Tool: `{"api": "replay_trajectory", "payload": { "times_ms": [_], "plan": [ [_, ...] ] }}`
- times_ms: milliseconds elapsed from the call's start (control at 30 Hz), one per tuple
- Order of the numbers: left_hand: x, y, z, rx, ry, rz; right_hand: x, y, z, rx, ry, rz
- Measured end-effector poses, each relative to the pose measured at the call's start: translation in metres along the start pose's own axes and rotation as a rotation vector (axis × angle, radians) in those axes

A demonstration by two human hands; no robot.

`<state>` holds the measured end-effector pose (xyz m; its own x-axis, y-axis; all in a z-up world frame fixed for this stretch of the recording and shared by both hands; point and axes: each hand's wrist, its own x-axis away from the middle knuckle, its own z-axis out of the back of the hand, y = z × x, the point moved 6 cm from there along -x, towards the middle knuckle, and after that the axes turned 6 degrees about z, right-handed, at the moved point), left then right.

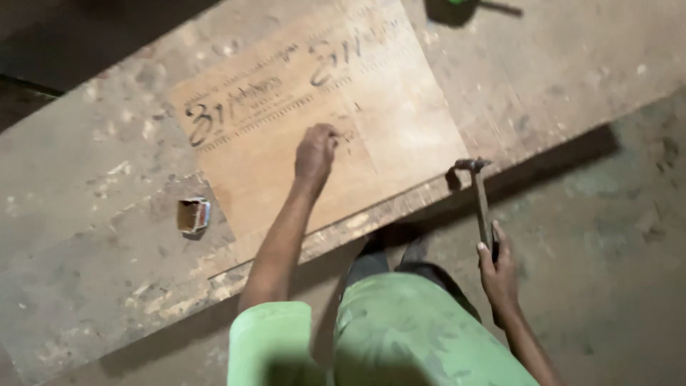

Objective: The person applies adhesive to a wooden strip using a small spatula, positions it onto a larger board, and secures it by hammering in nails. The person then uses a handsaw to trim the excess length from the strip.

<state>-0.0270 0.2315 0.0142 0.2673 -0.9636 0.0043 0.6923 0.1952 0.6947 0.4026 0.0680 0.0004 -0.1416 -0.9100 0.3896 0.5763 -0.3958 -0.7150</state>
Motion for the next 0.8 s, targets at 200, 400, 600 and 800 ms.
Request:
{"api": "replay_trajectory", "payload": {
  "times_ms": [200,400,600,800],
  "plan": [
    [0.053,0.034,-0.018,0.330,-0.018,0.180,-0.015,0.039,0.029,-0.066,0.074,-0.064],
    [0.111,0.055,-0.100,0.262,-0.019,0.264,-0.047,0.049,0.069,0.068,0.088,0.538],
    [0.136,0.061,-0.152,0.047,0.305,0.097,-0.053,0.049,0.086,0.012,-0.099,0.166],
    [0.142,0.054,-0.162,-0.010,0.352,0.139,-0.030,0.008,0.095,-0.014,-0.165,0.215]
  ]
}}
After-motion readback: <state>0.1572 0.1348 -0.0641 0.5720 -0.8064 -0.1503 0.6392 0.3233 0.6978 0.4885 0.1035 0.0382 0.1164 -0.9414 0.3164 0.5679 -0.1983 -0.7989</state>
